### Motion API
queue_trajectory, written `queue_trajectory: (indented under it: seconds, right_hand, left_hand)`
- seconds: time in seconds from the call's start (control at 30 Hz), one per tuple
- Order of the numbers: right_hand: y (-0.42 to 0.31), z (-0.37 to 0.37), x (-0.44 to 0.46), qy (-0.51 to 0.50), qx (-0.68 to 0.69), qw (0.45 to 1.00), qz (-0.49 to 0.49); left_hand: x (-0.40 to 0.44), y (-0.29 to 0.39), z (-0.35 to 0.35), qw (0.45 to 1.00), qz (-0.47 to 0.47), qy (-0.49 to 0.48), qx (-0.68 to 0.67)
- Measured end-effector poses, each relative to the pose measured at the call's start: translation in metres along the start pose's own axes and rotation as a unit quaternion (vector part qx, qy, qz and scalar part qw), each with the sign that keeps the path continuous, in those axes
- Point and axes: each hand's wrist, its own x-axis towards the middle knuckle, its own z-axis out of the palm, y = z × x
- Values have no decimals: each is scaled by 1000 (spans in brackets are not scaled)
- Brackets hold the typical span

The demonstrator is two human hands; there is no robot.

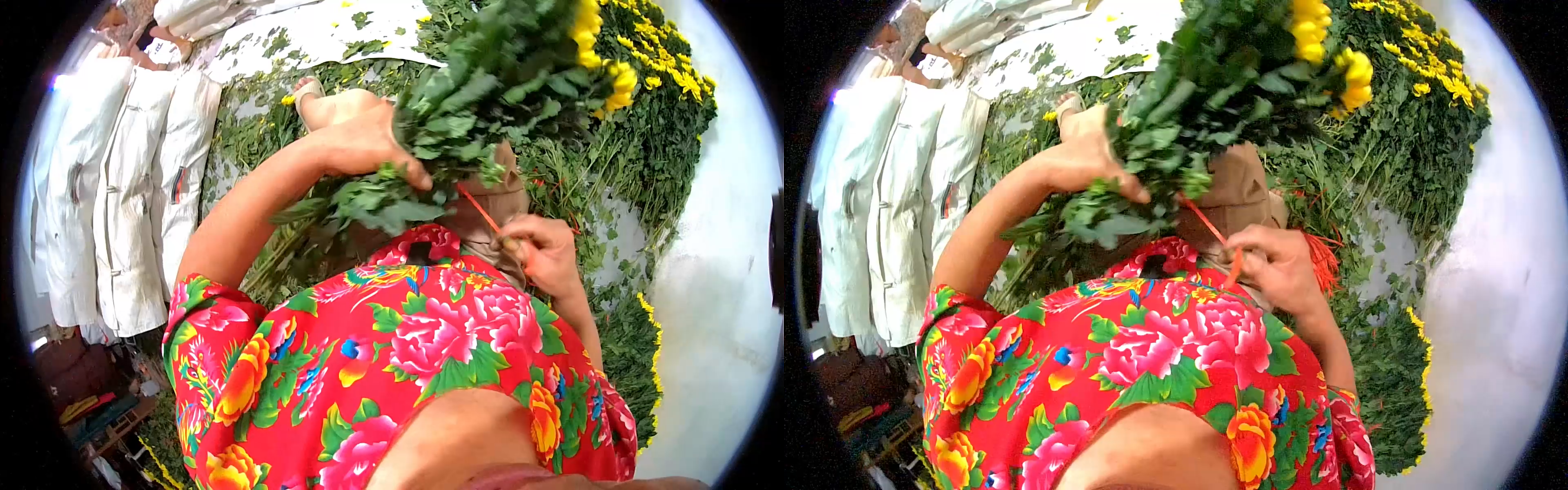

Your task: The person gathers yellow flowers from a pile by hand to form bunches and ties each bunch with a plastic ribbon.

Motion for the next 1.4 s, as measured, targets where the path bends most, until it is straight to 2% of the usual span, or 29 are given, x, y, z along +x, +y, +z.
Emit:
queue_trajectory:
  seconds: [0.03,0.07,0.13,0.17,0.27,0.3,0.37,0.4,0.47,0.53,0.6,0.63,0.67,0.73,0.77,0.8,0.83,0.87,0.93,0.97,1.0,1.07,1.17,1.2,1.23,1.27,1.3,1.37,1.4]
  right_hand:
    - [-13,6,4,-14,-86,995,-56]
    - [-27,13,9,-25,-172,978,-112]
    - [-50,28,29,-30,-199,967,-159]
    - [-56,34,41,-14,-216,955,-202]
    - [-57,51,76,84,-227,932,-271]
    - [-50,50,87,104,-252,928,-255]
    - [-35,53,102,124,-264,929,-227]
    - [-26,57,106,140,-267,928,-220]
    - [-10,60,115,171,-119,974,-94]
    - [-3,58,125,188,-113,972,-83]
    - [2,56,127,167,-96,981,-33]
    - [10,57,128,163,-79,982,-49]
    - [10,58,128,161,-81,983,-34]
    - [11,62,129,159,-68,985,-26]
    - [13,63,131,159,-68,985,-24]
    - [15,63,132,153,-74,985,-37]
    - [16,63,132,146,-80,985,-50]
    - [16,63,131,145,-79,985,-48]
    - [12,60,132,128,-25,991,7]
    - [6,59,132,136,-32,990,5]
    - [5,59,133,137,-31,990,5]
    - [5,59,134,134,36,990,33]
    - [5,57,131,132,47,990,30]
    - [4,57,131,132,47,990,30]
    - [2,58,130,143,80,986,29]
    - [0,59,129,154,114,981,29]
    - [-2,57,128,158,108,981,42]
    - [-11,53,116,172,167,970,47]
    - [-13,52,114,183,225,955,55]
  left_hand:
    - [-2,20,-7,992,-85,44,77]
    - [1,30,-3,992,-94,26,80]
    - [19,16,24,979,-22,120,165]
    - [15,28,26,974,-20,129,186]
    - [30,16,69,965,62,210,147]
    - [30,20,74,973,77,178,126]
    - [41,-16,121,911,236,289,174]
    - [38,-15,125,930,216,255,153]
    - [28,-9,123,954,167,225,106]
    - [19,-1,105,971,124,196,59]
    - [9,4,74,995,53,20,-79]
    - [7,4,51,989,69,-56,-119]
    - [10,0,38,991,59,-86,-87]
    - [22,-16,22,985,111,-134,-19]
    - [21,-12,18,984,112,-136,-20]
    - [20,-2,13,984,17,-92,150]
    - [17,5,10,946,-77,-44,313]
    - [13,4,5,946,-78,-47,311]
    - [3,-3,-5,922,175,166,305]
    - [-2,-1,-6,922,174,164,305]
    - [-10,2,-5,901,222,240,284]
    - [-20,4,-1,874,268,312,259]
    - [-24,-2,10,935,279,198,90]
    - [-18,-11,19,935,279,198,90]
    - [-8,-26,33,937,289,165,-104]
    - [-1,-36,43,903,287,124,-294]
    - [2,-40,51,904,289,123,-292]
    - [2,-32,65,829,174,83,-526]
    - [3,-32,65,829,173,82,-526]
